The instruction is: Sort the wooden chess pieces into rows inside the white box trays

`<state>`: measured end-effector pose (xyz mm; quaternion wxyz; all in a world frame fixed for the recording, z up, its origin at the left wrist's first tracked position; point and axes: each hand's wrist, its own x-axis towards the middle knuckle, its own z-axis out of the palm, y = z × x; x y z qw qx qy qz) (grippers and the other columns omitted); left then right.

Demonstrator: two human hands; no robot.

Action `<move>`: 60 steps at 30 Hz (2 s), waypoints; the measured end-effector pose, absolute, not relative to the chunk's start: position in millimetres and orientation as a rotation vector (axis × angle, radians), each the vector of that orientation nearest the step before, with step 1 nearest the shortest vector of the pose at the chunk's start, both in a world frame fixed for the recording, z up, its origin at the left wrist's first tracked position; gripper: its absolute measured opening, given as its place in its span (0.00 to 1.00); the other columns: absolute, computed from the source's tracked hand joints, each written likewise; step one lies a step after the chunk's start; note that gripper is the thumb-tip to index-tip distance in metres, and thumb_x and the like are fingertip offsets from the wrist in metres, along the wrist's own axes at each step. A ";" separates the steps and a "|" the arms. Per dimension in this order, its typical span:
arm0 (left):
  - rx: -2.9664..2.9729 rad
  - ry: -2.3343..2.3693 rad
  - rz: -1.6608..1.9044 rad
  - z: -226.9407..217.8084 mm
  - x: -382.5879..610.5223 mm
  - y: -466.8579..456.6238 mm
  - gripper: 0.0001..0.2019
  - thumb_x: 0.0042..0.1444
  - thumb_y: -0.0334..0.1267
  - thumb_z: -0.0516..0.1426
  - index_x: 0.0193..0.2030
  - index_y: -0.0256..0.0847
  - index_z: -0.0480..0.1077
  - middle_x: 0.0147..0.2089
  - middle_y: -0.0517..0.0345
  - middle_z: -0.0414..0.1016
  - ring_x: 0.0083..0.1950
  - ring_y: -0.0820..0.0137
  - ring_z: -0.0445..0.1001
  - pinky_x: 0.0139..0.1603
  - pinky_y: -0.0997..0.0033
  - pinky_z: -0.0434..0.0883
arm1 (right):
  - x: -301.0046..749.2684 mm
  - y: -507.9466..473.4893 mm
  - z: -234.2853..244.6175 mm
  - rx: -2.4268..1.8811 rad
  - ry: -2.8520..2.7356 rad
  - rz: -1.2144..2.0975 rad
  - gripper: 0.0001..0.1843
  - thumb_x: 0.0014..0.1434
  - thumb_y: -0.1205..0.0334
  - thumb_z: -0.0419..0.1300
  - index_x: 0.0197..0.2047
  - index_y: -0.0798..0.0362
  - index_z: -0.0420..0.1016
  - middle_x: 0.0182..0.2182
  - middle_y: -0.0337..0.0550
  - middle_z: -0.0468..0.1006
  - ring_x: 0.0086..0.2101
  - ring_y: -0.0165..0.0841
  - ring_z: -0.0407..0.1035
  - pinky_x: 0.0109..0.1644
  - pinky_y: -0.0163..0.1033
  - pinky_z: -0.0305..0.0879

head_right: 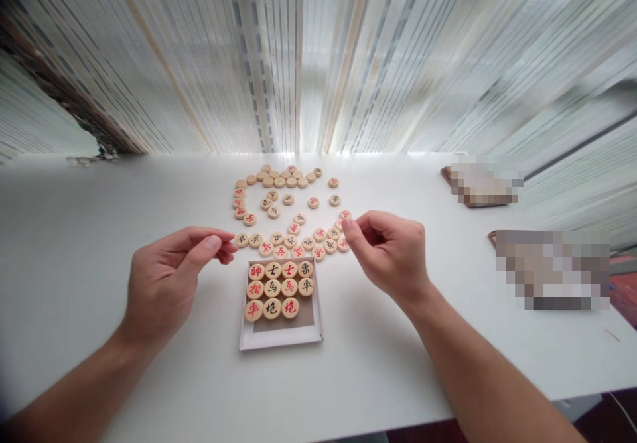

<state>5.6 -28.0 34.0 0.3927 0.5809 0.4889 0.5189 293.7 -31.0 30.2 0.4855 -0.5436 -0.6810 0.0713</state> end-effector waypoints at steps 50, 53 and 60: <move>1.786 1.400 1.108 15.7 0.0 -19.3 0.11 0.67 0.42 0.62 0.41 0.40 0.85 0.39 0.55 0.88 0.39 0.65 0.86 0.46 0.67 0.81 | 303.4 -6.9 6.4 -1.498 -1.551 0.501 0.21 0.64 0.51 0.65 0.23 0.52 0.75 0.17 0.35 0.65 0.20 0.28 0.55 0.23 0.36 0.50; 1.792 1.408 1.102 16.1 0.5 -19.1 0.11 0.67 0.42 0.62 0.40 0.40 0.84 0.39 0.55 0.88 0.39 0.64 0.86 0.46 0.67 0.81 | 302.1 -7.9 7.4 -1.494 -1.560 0.513 0.21 0.64 0.52 0.65 0.22 0.52 0.74 0.17 0.35 0.64 0.20 0.28 0.55 0.23 0.37 0.49; 1.804 1.414 1.127 15.9 2.2 -16.9 0.11 0.67 0.42 0.62 0.39 0.41 0.84 0.38 0.55 0.88 0.39 0.64 0.86 0.46 0.67 0.81 | 303.3 -8.1 5.3 -1.485 -1.582 0.501 0.21 0.64 0.50 0.66 0.23 0.51 0.74 0.17 0.35 0.65 0.20 0.29 0.56 0.23 0.37 0.51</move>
